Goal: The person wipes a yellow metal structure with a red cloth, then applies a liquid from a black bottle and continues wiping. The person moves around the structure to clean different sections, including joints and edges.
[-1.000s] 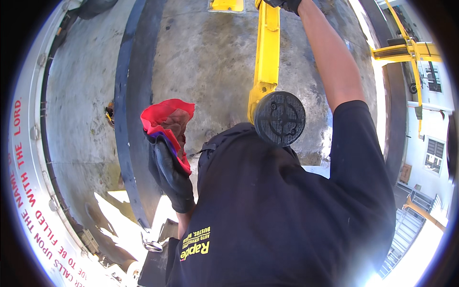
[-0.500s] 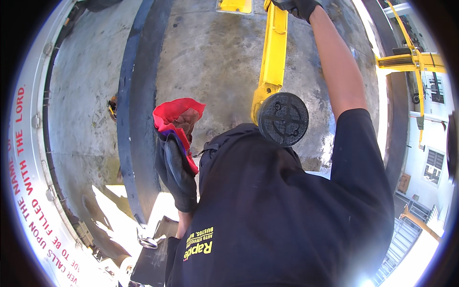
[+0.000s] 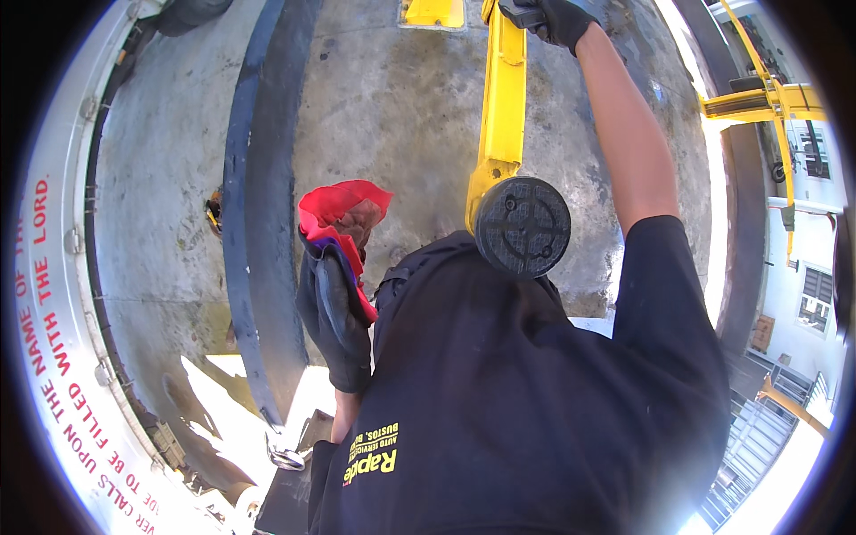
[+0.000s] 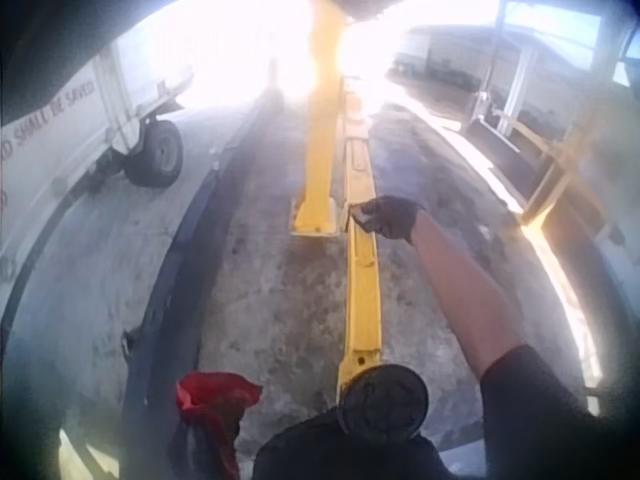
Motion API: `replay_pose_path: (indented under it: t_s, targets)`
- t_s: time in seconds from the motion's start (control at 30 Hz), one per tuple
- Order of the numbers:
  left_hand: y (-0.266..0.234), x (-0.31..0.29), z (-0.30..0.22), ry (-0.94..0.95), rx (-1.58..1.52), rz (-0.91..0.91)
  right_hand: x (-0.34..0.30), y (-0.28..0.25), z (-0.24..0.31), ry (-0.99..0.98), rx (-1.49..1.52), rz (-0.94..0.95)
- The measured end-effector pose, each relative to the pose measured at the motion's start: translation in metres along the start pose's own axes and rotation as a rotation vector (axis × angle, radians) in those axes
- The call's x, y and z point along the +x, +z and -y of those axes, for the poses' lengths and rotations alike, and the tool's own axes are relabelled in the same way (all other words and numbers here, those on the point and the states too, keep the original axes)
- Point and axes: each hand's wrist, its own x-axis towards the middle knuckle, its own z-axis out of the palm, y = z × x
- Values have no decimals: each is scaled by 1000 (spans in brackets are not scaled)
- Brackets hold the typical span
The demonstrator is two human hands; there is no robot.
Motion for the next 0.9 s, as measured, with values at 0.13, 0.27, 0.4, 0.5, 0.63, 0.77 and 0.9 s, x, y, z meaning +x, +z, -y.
replay_pose_path:
  t_s: [0.13,0.27,0.4,0.5,0.63,0.77,0.9]
  targets:
    - [2,-1,0,-8,-7,-21,3,-14,-36,-136,171,38]
    - [2,5,-7,-42,-3,76,-7,-30,-59,-1142,-1206,-77]
    - [5,7,-12,-80,31,77,-21,-32,-73,-724,-871,-221]
    - [8,6,-4,-41,79,35,-30,-41,-80,-353,-397,-213]
    - [14,15,-19,-33,44,65,-56,-20,-82,-376,-437,-414]
    - [19,19,-12,-17,7,71,-58,-53,-87,-310,34,-250]
    - [23,23,-21,-53,-30,71,-50,-20,-88,-560,-348,-223]
